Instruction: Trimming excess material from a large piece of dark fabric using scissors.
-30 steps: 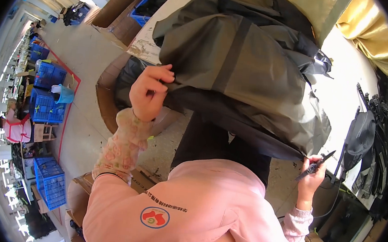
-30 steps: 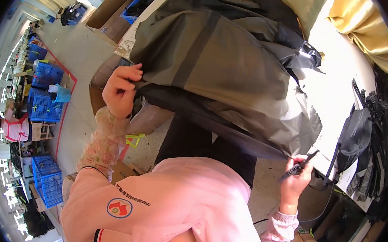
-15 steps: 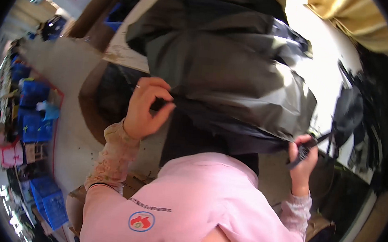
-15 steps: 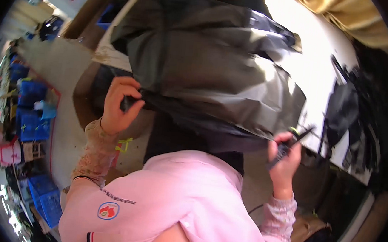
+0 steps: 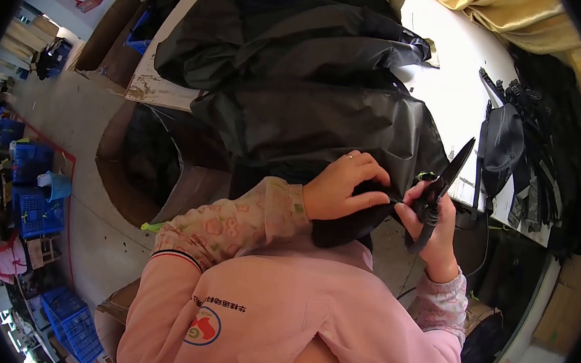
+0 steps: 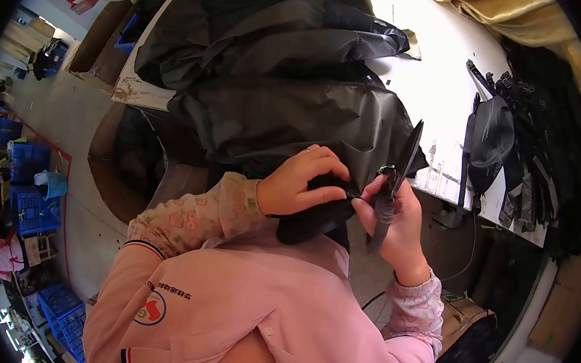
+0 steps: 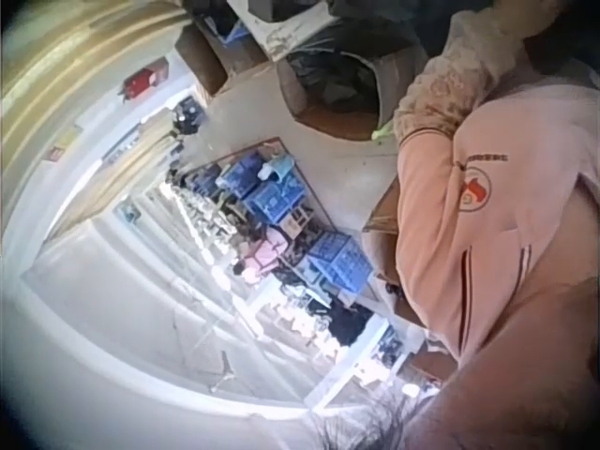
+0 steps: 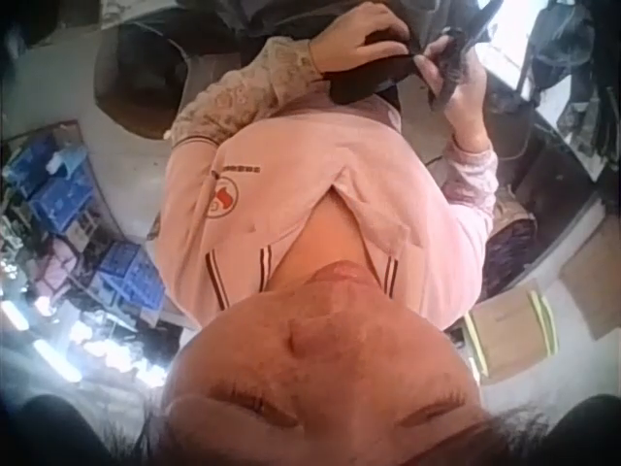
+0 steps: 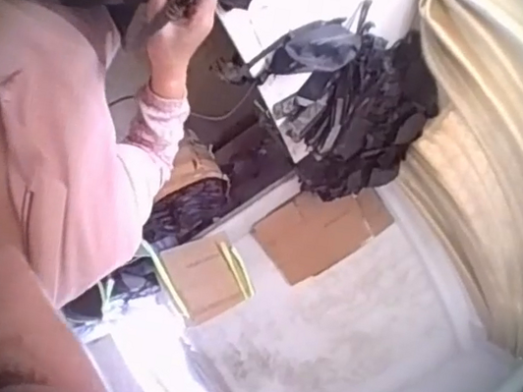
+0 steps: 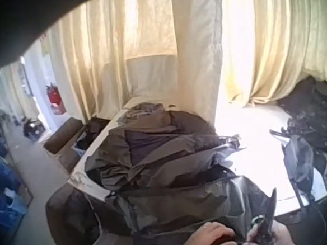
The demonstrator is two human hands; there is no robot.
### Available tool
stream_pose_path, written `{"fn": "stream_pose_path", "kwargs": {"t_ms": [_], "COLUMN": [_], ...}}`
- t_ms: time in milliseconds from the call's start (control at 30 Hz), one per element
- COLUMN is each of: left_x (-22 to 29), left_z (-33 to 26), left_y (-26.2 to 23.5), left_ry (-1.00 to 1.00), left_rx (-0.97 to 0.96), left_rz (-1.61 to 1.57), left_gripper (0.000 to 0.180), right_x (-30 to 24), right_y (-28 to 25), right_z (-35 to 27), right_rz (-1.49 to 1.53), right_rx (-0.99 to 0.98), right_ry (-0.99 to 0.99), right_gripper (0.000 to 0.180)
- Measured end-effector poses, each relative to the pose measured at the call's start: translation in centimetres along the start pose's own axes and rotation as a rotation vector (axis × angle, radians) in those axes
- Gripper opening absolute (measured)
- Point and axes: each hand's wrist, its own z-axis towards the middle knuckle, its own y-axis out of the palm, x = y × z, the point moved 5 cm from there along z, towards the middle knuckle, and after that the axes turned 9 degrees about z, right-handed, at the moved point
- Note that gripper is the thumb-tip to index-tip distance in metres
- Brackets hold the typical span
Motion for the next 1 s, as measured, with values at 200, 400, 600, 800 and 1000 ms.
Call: {"fn": "stream_pose_path", "kwargs": {"t_ms": [200,400,600,800,1000], "left_x": [1.3,0.2,-1.0,-1.2,-1.1], "left_z": [0.4,0.5,-0.7,-0.9,-0.9], "left_y": [-0.1,-0.7,0.2,0.4,0.8], "left_ry": [0.098,0.088,-0.389,-0.401,-0.405], "left_rx": [-0.042,0.032,-0.352,-0.362,-0.377], "left_rz": [0.030,-0.113,-0.688,-0.693,-0.690], "left_gripper": [0.022,0.016,0.011,0.010,0.010], "right_x": [-0.4,-0.3,-2.2,-4.8,-5.2], "right_y": [0.0,-0.5,-1.4,-3.0,-2.9], "right_z": [0.3,0.2,0.8,1.2,1.3], "right_rz": [0.007,-0.019,-0.512,-1.021,-1.087], "right_rx": [-0.010,0.010,-0.221,-0.423,-0.528], "right_ry": [0.041,0.094,-0.037,-0.189,-0.127], "right_gripper": [0.023,0.022,0.037,0.055,0.055]}}
